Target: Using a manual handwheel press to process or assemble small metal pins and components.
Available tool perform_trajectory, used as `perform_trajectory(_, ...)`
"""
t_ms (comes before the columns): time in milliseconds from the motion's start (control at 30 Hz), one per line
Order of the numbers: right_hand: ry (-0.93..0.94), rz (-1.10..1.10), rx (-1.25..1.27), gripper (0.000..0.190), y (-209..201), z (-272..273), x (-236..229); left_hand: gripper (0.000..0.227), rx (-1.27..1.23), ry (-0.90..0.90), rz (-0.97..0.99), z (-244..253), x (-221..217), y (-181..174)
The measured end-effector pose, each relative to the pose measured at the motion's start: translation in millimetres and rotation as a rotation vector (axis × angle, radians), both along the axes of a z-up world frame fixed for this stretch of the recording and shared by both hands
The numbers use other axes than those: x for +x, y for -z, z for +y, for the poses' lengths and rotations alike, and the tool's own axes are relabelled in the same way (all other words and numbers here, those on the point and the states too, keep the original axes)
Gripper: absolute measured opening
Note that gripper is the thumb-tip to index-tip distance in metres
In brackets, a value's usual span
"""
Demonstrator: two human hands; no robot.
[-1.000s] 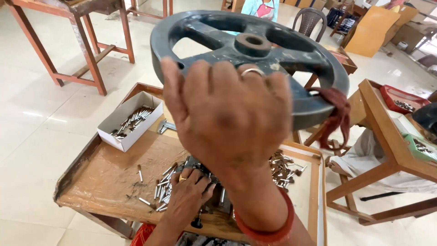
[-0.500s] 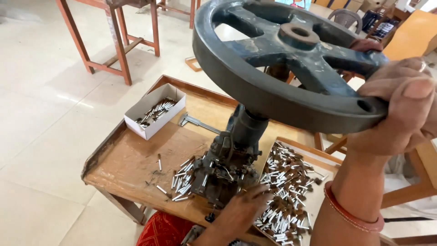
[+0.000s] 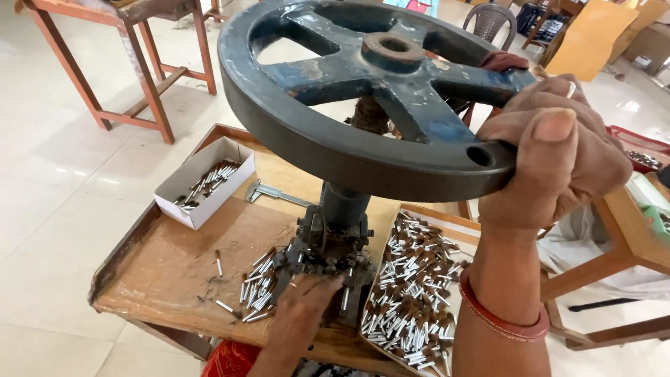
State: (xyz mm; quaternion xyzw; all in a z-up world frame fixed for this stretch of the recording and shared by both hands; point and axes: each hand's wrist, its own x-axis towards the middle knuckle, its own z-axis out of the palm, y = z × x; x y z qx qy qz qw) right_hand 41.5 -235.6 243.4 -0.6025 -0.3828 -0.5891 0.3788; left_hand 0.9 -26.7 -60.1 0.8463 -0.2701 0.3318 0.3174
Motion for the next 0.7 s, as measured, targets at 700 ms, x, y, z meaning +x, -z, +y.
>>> perform_trajectory(700, -0.074, -0.011, 0.023, 0.057, -12.6, 12.8, 5.7, 0.014, 0.041, -0.314, 0.431, 127.1, 53.3, -6.9)
